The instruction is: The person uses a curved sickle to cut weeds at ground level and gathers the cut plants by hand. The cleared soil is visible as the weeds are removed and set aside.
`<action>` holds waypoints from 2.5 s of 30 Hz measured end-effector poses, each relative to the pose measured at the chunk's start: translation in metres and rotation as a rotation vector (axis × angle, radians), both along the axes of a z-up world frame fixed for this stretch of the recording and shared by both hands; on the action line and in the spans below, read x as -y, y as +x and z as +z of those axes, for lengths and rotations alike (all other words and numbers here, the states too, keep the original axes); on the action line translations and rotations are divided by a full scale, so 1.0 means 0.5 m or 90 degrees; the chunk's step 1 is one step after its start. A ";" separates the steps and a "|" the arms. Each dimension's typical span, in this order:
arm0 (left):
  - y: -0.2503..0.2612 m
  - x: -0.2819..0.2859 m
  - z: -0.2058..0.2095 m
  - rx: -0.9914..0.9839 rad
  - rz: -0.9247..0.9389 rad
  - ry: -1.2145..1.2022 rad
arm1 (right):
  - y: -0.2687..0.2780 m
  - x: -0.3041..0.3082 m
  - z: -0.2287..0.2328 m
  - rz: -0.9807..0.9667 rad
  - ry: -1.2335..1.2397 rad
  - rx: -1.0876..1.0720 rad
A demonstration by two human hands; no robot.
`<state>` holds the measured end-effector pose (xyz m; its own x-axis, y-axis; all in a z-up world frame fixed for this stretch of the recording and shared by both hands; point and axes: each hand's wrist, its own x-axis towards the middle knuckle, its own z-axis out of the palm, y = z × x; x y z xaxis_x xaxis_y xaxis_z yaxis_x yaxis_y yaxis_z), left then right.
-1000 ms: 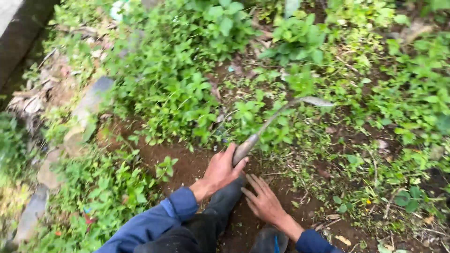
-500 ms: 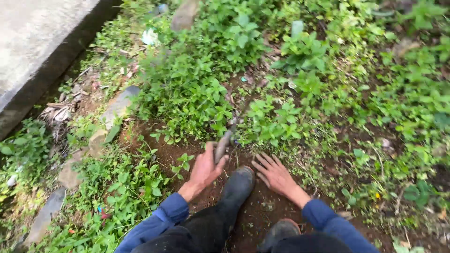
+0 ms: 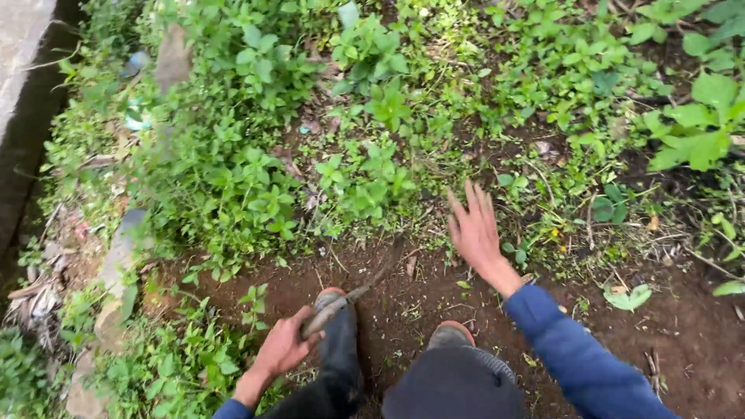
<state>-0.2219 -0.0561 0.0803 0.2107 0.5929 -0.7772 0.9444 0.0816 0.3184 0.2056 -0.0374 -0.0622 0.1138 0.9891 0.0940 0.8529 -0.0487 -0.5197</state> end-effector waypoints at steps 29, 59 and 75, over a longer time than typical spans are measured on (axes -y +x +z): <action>0.536 -0.346 -0.032 0.185 -0.697 0.052 | -0.106 0.590 -0.002 -0.825 -0.413 -0.279; 0.411 -0.292 -0.118 -0.052 -0.870 0.085 | -0.179 0.613 0.068 -0.670 -0.625 -0.268; 0.406 -0.296 -0.081 -0.039 -0.739 0.021 | -0.094 0.539 0.064 -0.594 -0.575 -0.169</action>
<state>-0.0189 0.0920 0.0398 0.6032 0.0879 -0.7927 0.4604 -0.8499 0.2561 0.1588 -0.3069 -0.0301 0.6935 0.2331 -0.6817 0.1887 -0.9719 -0.1403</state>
